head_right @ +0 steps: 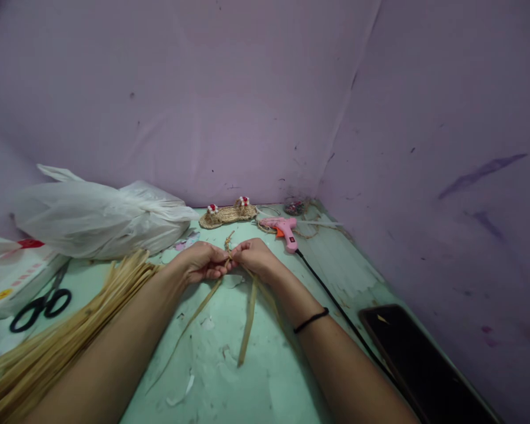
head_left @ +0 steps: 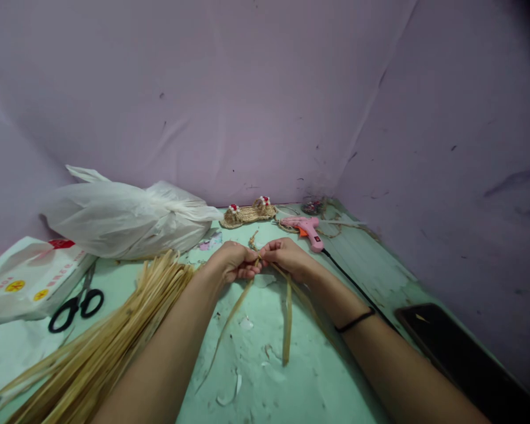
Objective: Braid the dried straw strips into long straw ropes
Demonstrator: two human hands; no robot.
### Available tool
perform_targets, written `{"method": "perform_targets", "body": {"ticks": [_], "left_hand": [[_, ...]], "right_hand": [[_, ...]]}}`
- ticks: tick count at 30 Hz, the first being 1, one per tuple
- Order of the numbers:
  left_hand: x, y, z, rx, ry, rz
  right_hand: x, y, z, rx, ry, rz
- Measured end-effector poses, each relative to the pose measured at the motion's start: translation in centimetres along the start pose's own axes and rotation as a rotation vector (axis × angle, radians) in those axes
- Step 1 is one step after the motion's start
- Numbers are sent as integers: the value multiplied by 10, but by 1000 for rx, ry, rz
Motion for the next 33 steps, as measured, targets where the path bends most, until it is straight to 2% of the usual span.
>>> {"method": "perform_targets", "body": {"ticks": [6, 12, 15, 18, 21, 24, 30, 33], "left_hand": [[7, -10, -1, 66, 48, -105], [0, -11, 4, 290, -56, -234], [-11, -12, -2, 281, -14, -331], [-17, -9, -7, 206, 45, -368], [-15, -9, -1, 112, 24, -368], [-10, -11, 2, 51, 5, -334], [2, -17, 6, 58, -13, -198], [4, -17, 3, 104, 17, -106]], "right_hand": [[9, -2, 0, -323, -150, 76], [8, 0, 15, -641, -279, 121], [0, -5, 33, -862, -263, 67], [-9, -13, 44, -1023, -159, 7], [-15, -6, 47, -1056, -110, 73], [-21, 7, 53, -1089, -166, 94], [-32, 33, 58, -1165, -225, 109], [-34, 37, 62, -1117, -262, 150]]}}
Point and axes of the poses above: each hand's wrist, its own x-axis towards the middle knuckle, its own y-axis out of the palm, z = x × y, the point moved 10 cm from there along x, towards the middle knuckle, and after that the axes turned 14 degrees about -y, right-handed, at the moved point
